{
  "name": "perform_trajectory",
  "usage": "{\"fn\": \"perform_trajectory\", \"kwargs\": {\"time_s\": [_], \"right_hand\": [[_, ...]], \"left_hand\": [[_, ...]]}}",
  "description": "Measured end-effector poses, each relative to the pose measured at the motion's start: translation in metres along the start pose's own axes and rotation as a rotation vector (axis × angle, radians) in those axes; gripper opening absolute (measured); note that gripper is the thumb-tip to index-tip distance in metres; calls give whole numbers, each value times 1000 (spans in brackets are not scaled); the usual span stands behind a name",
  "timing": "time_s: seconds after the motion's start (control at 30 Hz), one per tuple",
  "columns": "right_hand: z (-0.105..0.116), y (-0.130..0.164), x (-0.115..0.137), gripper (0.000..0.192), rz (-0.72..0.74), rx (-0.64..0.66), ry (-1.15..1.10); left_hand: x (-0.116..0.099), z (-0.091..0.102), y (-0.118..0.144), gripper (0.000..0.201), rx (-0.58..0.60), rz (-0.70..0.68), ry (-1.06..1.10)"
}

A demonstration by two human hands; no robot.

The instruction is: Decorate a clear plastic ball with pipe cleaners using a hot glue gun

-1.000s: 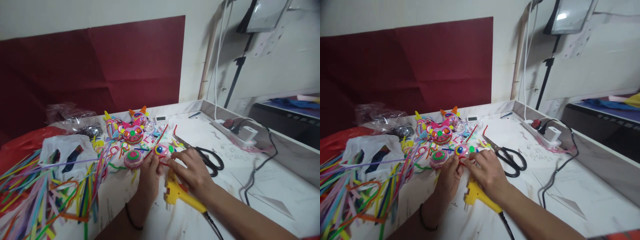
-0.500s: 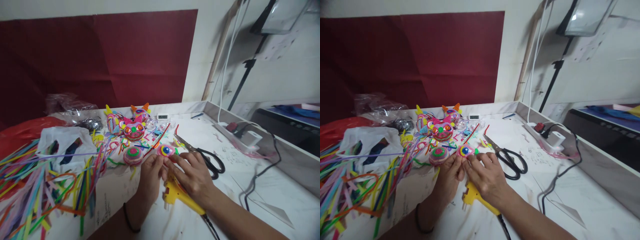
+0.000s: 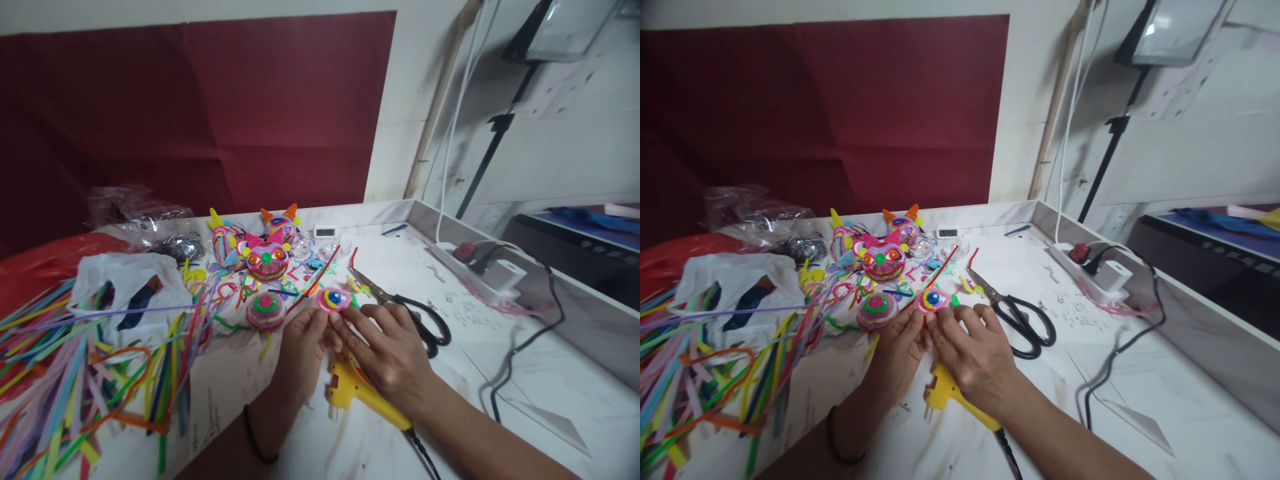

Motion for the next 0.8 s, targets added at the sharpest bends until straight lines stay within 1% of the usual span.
{"fn": "perform_trajectory", "kwargs": {"time_s": [0.17, 0.27, 0.47, 0.8], "right_hand": [[3, -1, -2, 31, -5, -14, 7], [3, -1, -3, 29, -1, -2, 4], [2, 0, -3, 29, -11, 1, 6], [2, 0, -3, 31, -14, 18, 7]], "left_hand": [[0, -2, 0, 22, 26, 21, 32], [-2, -2, 0, 18, 21, 20, 63], [-3, -4, 1, 16, 16, 26, 60], [1, 0, 0, 14, 9, 12, 25]]}}
Point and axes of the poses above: each hand's wrist, its own y-axis away from the middle knuckle, its own z-axis out of the back of the hand, x = y × z, the point moved 5 cm from there along -y, towards the middle knuckle, and after that the axes turned 7 degrees about z, right-handed, at the moved point
